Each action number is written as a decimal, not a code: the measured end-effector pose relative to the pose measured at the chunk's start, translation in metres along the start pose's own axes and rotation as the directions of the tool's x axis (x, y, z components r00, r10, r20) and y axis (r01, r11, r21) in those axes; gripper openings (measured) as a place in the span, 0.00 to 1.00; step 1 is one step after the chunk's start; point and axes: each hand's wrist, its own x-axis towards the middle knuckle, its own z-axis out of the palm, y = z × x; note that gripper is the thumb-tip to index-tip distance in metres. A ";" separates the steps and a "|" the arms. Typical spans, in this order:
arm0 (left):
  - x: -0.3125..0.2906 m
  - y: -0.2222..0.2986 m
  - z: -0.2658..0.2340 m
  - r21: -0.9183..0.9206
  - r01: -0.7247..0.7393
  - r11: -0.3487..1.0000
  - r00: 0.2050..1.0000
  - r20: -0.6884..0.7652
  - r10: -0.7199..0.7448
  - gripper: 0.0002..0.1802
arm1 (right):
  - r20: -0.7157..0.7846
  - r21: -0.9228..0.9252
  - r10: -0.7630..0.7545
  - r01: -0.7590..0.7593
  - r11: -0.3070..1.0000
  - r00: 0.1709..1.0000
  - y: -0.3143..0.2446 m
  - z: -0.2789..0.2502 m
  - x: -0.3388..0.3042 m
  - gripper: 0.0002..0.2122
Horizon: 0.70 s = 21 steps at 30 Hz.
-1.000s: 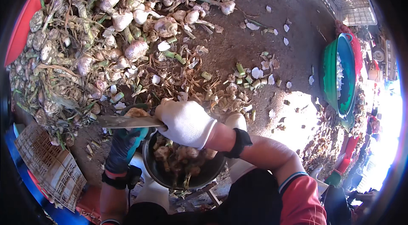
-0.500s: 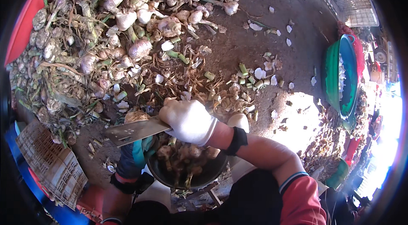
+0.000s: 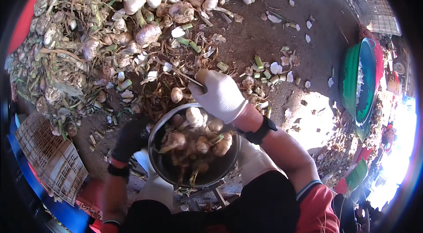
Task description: The person sorts through a pile of garlic, picking up individual bulbs and trimming the roots and stalks with a knife. Each trimmed bulb is then placed into a metal bowl, while the person occasionally moves debris aside to reach more garlic.
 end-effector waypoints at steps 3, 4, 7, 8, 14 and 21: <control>-0.029 -0.004 0.060 0.329 0.292 0.898 0.952 -0.007 -0.307 0.24 | 0.107 0.021 0.007 -0.009 1.000 0.994 -0.003 0.014 0.004 0.08; -0.029 -0.010 0.067 0.327 0.290 0.899 0.953 -0.011 -0.304 0.24 | 0.099 -0.045 -0.032 0.037 0.998 0.995 -0.002 0.018 0.003 0.08; -0.039 -0.053 0.061 0.314 0.180 0.932 0.963 -0.251 -0.101 0.25 | 0.160 -0.017 -0.007 0.010 1.000 0.987 -0.013 0.023 0.000 0.11; -0.047 -0.098 0.058 -0.054 0.331 0.942 0.923 -0.192 -0.335 0.26 | 0.165 0.000 -0.047 0.047 0.999 0.985 -0.013 0.029 -0.002 0.09; 0.031 -0.001 -0.038 -0.939 0.341 -0.035 0.772 0.302 -0.559 0.19 | 0.243 -0.032 -0.041 0.051 0.998 0.969 -0.012 0.027 -0.007 0.11; 0.050 0.031 -0.043 -0.896 0.294 0.333 0.927 0.182 -0.329 0.14 | 0.253 -0.050 -0.284 0.306 0.951 0.925 -0.021 0.028 -0.009 0.06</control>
